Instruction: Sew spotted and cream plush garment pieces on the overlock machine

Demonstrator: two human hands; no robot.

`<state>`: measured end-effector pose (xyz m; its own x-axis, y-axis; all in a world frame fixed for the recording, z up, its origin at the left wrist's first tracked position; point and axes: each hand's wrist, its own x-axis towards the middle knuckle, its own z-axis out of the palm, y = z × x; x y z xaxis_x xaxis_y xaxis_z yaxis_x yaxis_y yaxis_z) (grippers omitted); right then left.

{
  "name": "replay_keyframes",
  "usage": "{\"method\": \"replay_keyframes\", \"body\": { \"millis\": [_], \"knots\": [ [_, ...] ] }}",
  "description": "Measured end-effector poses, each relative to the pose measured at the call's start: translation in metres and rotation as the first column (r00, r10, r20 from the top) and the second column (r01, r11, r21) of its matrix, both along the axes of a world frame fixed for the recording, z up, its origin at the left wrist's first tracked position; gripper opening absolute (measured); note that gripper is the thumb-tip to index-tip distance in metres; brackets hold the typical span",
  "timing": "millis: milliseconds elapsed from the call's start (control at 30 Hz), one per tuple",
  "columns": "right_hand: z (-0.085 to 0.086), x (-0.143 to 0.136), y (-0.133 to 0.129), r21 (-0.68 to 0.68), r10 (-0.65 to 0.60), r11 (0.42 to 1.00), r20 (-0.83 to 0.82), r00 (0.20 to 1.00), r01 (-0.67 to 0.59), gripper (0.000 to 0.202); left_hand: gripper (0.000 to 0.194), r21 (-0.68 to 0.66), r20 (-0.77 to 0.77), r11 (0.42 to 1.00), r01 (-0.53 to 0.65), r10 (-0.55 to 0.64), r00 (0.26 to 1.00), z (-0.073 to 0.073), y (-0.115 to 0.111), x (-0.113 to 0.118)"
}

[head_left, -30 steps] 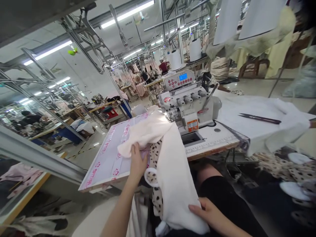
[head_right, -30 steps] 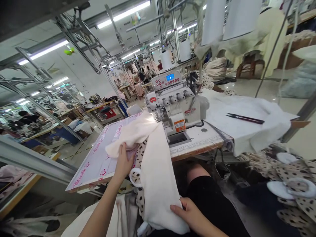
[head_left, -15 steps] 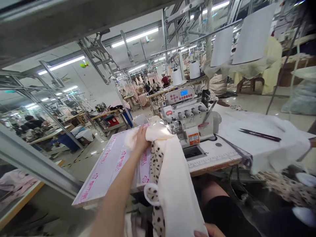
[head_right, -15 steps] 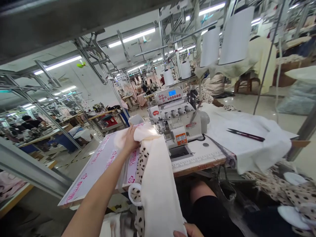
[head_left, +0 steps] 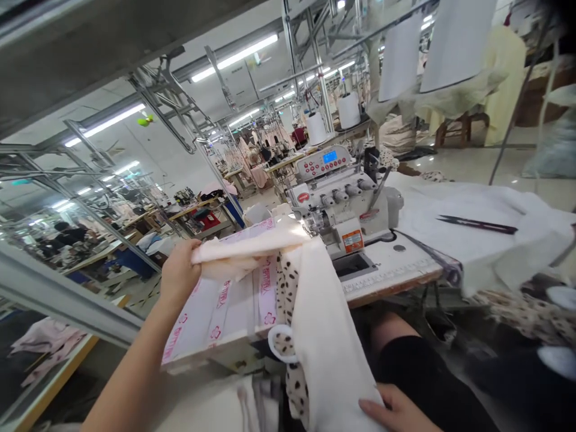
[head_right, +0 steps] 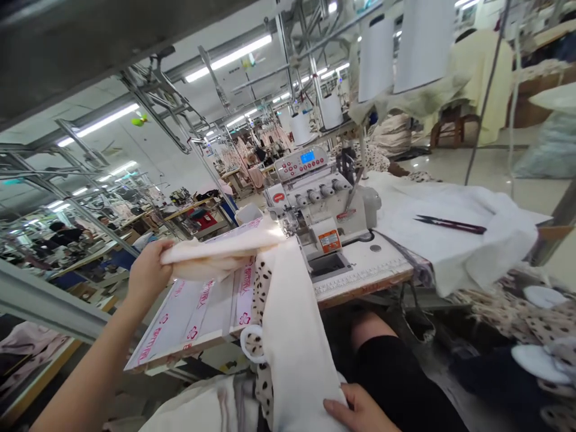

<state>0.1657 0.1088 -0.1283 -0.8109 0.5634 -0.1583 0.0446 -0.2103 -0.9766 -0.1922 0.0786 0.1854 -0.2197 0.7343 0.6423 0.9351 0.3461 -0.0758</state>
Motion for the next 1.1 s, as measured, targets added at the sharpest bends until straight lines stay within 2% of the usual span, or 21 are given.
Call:
{"method": "replay_keyframes", "body": {
  "millis": [33, 67, 100, 133, 167, 200, 233, 267, 300, 367, 433, 500, 567, 667, 733, 767, 900, 933, 1000, 1067, 1100],
  "knots": [
    [0.004, 0.000, 0.001, 0.014, 0.010, 1.000, -0.023, 1.000, -0.009, 0.055, 0.036, -0.129, 0.100, 0.987, 0.097, -0.084, 0.991, 0.002, -0.010, 0.013],
    [0.009, 0.000, 0.003, 0.028, 0.005, 1.000, -0.058, 0.998, -0.004, 0.052, 0.032, -0.283, 0.228, 0.935, 0.214, -0.152, 0.962, 0.001, -0.020, 0.030],
    [0.014, 0.000, 0.004, 0.043, 0.000, 0.999, -0.109, 0.994, 0.005, 0.049, 0.024, -0.471, 0.370, 0.810, 0.349, -0.178, 0.912, -0.003, -0.028, 0.047],
    [0.020, 0.001, 0.005, 0.048, -0.010, 0.999, -0.157, 0.987, 0.018, 0.049, 0.021, -0.615, 0.480, 0.647, 0.450, -0.145, 0.865, -0.010, -0.035, 0.066],
    [0.026, 0.001, 0.006, 0.038, -0.036, 0.998, -0.191, 0.981, 0.044, 0.053, 0.021, -0.695, 0.525, 0.531, 0.485, -0.087, 0.847, -0.019, -0.040, 0.083],
    [0.031, 0.001, 0.007, 0.021, -0.028, 0.999, -0.204, 0.979, 0.033, 0.056, 0.023, -0.753, 0.527, 0.449, 0.481, -0.026, 0.849, -0.030, -0.043, 0.099],
    [0.036, 0.002, 0.007, -0.011, -0.022, 1.000, -0.211, 0.977, 0.021, 0.058, 0.024, -0.781, 0.505, 0.437, 0.446, 0.020, 0.863, -0.044, -0.044, 0.113],
    [0.040, 0.002, 0.006, -0.048, -0.014, 0.999, -0.220, 0.975, 0.004, 0.057, 0.023, -0.780, 0.485, 0.469, 0.415, 0.035, 0.874, -0.060, -0.044, 0.124],
    [0.043, 0.003, 0.005, -0.078, -0.005, 0.997, -0.228, 0.974, -0.013, 0.055, 0.020, -0.747, 0.479, 0.530, 0.401, 0.012, 0.878, -0.076, -0.044, 0.133],
    [0.049, 0.005, 0.003, -0.104, -0.006, 0.994, -0.233, 0.973, -0.018, 0.049, 0.020, -0.580, 0.470, 0.698, 0.420, -0.134, 0.873, -0.111, -0.042, 0.145],
    [0.053, 0.006, 0.002, -0.095, -0.025, 0.995, -0.229, 0.973, 0.003, 0.045, 0.031, -0.353, 0.381, 0.828, 0.437, -0.299, 0.875, -0.141, -0.045, 0.154],
    [0.055, 0.007, 0.003, -0.100, -0.060, 0.994, -0.251, 0.966, 0.036, 0.045, 0.036, -0.176, 0.276, 0.902, 0.395, -0.340, 0.899, -0.164, -0.052, 0.161],
    [0.056, 0.007, 0.004, -0.130, -0.091, 0.990, -0.288, 0.953, 0.055, 0.049, 0.034, -0.073, 0.259, 0.936, 0.344, -0.316, 0.913, -0.176, -0.062, 0.167],
    [0.052, 0.007, 0.004, -0.140, -0.078, 0.989, -0.301, 0.950, 0.036, 0.051, 0.026, -0.027, 0.390, 0.991, 0.131, -0.111, 0.914, -0.174, -0.074, 0.172],
    [0.050, 0.006, 0.004, -0.105, -0.050, 0.994, -0.264, 0.963, 0.023, 0.048, 0.026, -0.058, 0.480, 0.997, -0.052, 0.074, 0.874, -0.161, -0.077, 0.171],
    [0.050, 0.006, 0.004, -0.064, -0.043, 0.998, -0.235, 0.971, 0.029, 0.046, 0.028, -0.066, 0.511, 0.992, -0.108, 0.126, 0.850, -0.152, -0.078, 0.169],
    [0.067, 0.007, 0.005, 0.204, -0.022, 0.976, -0.235, 0.972, 0.072, 0.034, 0.031, 0.048, 0.568, 0.988, -0.149, 0.096, 0.818, -0.113, -0.078, 0.172],
    [0.075, 0.007, 0.005, 0.240, 0.013, 0.969, -0.269, 0.963, 0.054, 0.031, 0.031, 0.041, 0.572, 0.995, -0.094, 0.054, 0.819, -0.106, -0.077, 0.176],
    [0.092, 0.007, 0.001, 0.236, 0.129, 0.970, -0.322, 0.938, -0.052, 0.027, 0.029, -0.091, 0.594, 0.979, 0.180, -0.092, 0.799, -0.099, -0.071, 0.190],
    [0.107, 0.008, -0.004, 0.199, 0.216, 0.968, -0.346, 0.913, -0.154, 0.026, 0.021, -0.242, 0.636, 0.851, 0.465, -0.223, 0.739, -0.105, -0.064, 0.206],
    [0.113, 0.008, -0.007, 0.204, 0.224, 0.966, -0.349, 0.910, -0.160, 0.026, 0.015, -0.279, 0.641, 0.798, 0.534, -0.259, 0.722, -0.112, -0.060, 0.212]
  ]
}}
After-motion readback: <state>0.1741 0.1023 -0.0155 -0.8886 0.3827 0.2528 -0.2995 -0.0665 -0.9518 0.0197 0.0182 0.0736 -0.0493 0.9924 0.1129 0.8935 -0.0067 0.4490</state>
